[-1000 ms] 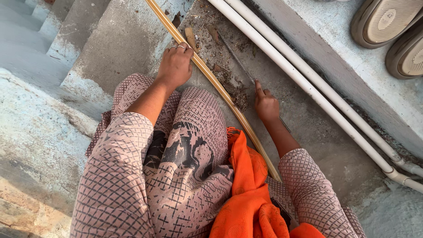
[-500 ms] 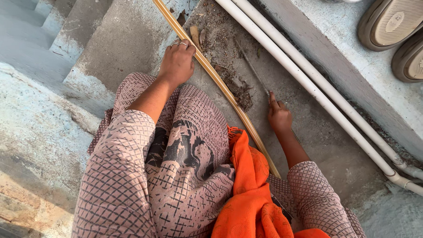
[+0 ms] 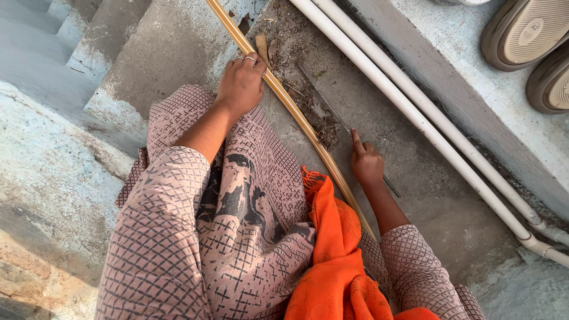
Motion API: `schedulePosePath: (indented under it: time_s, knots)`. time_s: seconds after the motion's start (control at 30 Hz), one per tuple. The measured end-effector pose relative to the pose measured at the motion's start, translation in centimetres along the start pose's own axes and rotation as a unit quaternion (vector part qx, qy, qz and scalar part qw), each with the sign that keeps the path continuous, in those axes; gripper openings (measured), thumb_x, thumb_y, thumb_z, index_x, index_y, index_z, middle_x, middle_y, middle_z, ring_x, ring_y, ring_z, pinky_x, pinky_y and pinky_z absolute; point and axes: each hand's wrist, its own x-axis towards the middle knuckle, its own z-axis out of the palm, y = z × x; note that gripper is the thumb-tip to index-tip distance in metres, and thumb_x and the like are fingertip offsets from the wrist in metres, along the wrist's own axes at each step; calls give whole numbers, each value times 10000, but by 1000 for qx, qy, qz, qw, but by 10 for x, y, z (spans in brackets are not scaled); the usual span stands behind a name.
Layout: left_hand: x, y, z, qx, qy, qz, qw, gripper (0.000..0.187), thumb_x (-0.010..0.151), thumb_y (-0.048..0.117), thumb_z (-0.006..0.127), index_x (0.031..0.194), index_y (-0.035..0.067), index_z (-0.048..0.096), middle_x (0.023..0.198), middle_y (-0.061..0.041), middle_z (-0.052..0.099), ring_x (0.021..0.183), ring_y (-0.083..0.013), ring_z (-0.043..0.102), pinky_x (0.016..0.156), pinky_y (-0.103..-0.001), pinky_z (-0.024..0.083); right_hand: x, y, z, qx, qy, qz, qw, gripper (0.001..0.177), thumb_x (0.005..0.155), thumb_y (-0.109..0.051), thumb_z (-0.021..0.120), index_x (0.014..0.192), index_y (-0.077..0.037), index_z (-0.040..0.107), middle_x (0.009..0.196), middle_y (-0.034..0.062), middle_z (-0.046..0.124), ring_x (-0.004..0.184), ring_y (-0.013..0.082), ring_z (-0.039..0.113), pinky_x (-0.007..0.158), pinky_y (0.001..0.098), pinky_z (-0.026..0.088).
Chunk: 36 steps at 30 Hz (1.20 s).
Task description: The person uses a metal rod to scrape and clear debris from around pipes running along concrete stairs, occasionally using a broom.
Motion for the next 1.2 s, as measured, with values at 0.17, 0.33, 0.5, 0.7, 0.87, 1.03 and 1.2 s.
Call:
schedulePosePath:
  time_s: [0.17, 0.33, 0.5, 0.7, 0.87, 1.03, 1.2]
  knots:
    - [1, 0, 0, -11, -9, -11, 1000, 377, 861, 97, 712, 1229, 26, 663, 1275, -164, 595, 1114, -304, 620, 1001, -471, 452, 35, -1, 11, -7, 10, 23, 1000, 483, 1044, -112, 648, 1520, -147, 577, 870, 173, 725, 508, 216, 638, 435, 411, 522]
    - [0, -3, 5, -11, -4, -2, 1000, 391, 856, 95, 699, 1236, 13, 657, 1322, -188, 582, 1141, -314, 615, 1028, -491, 432, 81, -4, 31, -31, 35, 30, 998, 545, 996, -113, 628, 1534, -144, 553, 918, 192, 728, 566, 266, 694, 484, 427, 575]
    - [-1, -1, 3, -10, -3, -2, 1000, 348, 880, 78, 677, 1224, 26, 664, 1318, -174, 592, 1146, -302, 621, 1049, -502, 426, 115, -27, 33, -58, -5, -32, 998, 529, 999, -129, 634, 1521, -178, 562, 900, 173, 732, 596, 290, 706, 494, 450, 585]
    - [-4, -11, 3, -6, -7, -16, 1000, 358, 867, 70, 677, 1220, 15, 661, 1315, -185, 596, 1170, -314, 612, 1024, -492, 446, 106, -1, 13, 3, -7, -91, 996, 529, 1033, -108, 632, 1548, -203, 562, 896, 165, 722, 628, 280, 704, 573, 448, 605]
    - [-1, -13, 10, 12, -15, -18, 1000, 374, 858, 47, 672, 1229, 10, 657, 1327, -208, 589, 1186, -314, 608, 1022, -491, 448, 115, 5, 17, -23, 13, -42, 999, 503, 1034, -148, 664, 1526, -199, 573, 911, 191, 727, 591, 291, 698, 502, 436, 584]
    - [2, -14, 9, 14, -16, -12, 1000, 395, 832, 92, 704, 1211, -1, 648, 1327, -228, 585, 1163, -327, 611, 1010, -486, 449, 97, 2, 6, -26, -5, -150, 988, 521, 1026, -125, 663, 1533, -188, 558, 925, 188, 727, 632, 281, 710, 531, 430, 591]
    - [2, -16, 8, 9, -8, -13, 1000, 356, 845, 80, 701, 1193, 20, 656, 1302, -197, 600, 1165, -329, 614, 1000, -491, 452, 88, 11, -5, 16, -34, -106, 994, 545, 994, -84, 634, 1522, -210, 583, 861, 163, 725, 615, 281, 702, 555, 440, 596]
